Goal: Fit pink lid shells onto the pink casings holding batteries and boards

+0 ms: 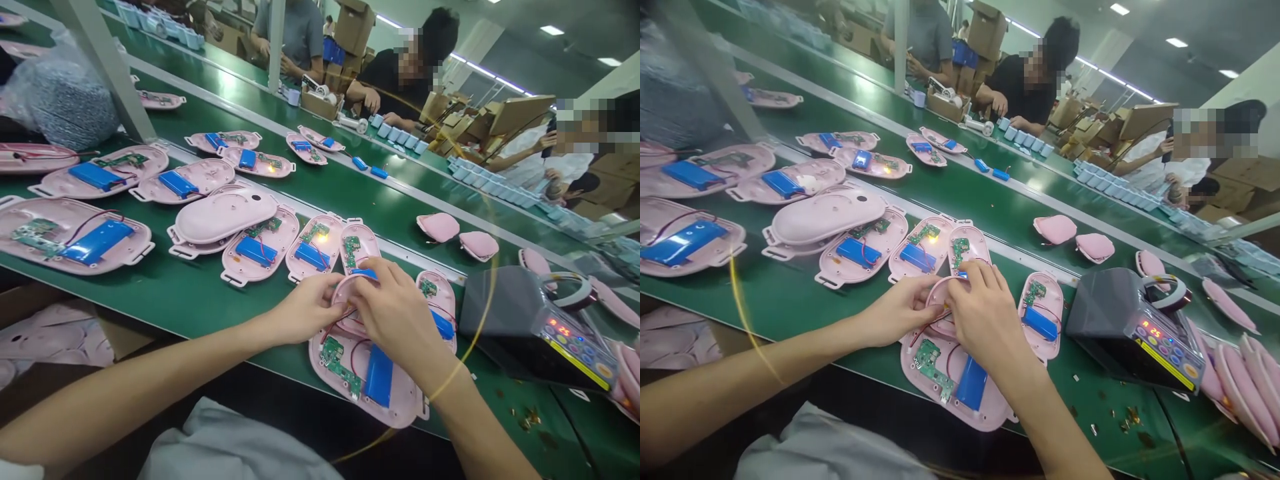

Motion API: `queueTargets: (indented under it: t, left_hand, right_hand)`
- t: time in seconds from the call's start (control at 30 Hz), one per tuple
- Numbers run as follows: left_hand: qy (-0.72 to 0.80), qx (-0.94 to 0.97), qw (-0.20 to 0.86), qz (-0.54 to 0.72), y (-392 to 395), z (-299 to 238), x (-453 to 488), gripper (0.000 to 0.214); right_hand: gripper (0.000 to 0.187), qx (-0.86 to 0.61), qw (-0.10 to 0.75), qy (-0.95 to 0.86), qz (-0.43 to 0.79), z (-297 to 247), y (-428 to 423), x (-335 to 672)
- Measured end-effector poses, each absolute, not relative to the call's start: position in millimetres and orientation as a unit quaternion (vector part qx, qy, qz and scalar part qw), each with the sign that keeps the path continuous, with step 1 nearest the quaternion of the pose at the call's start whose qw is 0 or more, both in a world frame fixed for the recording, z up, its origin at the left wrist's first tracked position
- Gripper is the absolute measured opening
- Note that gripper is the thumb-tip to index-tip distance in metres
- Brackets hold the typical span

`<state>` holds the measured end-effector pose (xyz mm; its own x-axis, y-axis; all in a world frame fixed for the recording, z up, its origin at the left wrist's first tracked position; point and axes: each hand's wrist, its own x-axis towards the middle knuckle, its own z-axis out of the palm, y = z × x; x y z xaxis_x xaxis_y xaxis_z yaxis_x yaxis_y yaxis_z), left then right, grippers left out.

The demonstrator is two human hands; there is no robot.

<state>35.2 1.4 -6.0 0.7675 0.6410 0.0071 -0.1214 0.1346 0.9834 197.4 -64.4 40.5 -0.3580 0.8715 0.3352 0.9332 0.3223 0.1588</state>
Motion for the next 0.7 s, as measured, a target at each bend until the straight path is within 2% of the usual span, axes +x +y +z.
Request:
queueTargets:
  t: [0.2, 0.27, 0.37, 0.43, 0.53, 0.7]
  left_hand:
    - [0.208, 0.618, 0.715, 0.254, 4, -9, 34, 0.015]
    - [0.205, 0.626, 0.712, 0.243, 4, -9, 34, 0.016]
    - [0.205, 0.622, 0.719, 0.233, 3, -7, 33, 0.016]
    - [0.209, 0.615, 0.723, 0.235, 3, -7, 32, 0.017]
    - [0.233, 0.615, 0.71, 0.252, 2, -9, 32, 0.021]
    - [0.257, 0.642, 0.671, 0.267, 4, -8, 31, 0.032]
  right_hand:
    - [0.014, -0.592, 0.187, -0.777, -0.102, 33, -66, 200]
    - [0.024, -0.63, 0.228, -0.738, -0.082, 34, -65, 203]
    - [0.041, -0.704, 0.242, -0.667, -0.008, 39, -61, 212]
    - [0.037, -0.725, 0.249, -0.638, 0.074, 44, -58, 220]
    - [0.022, -0.715, 0.257, -0.629, 0.167, 50, -55, 228]
    - [0.017, -0.667, 0.286, -0.661, 0.191, 52, -54, 220]
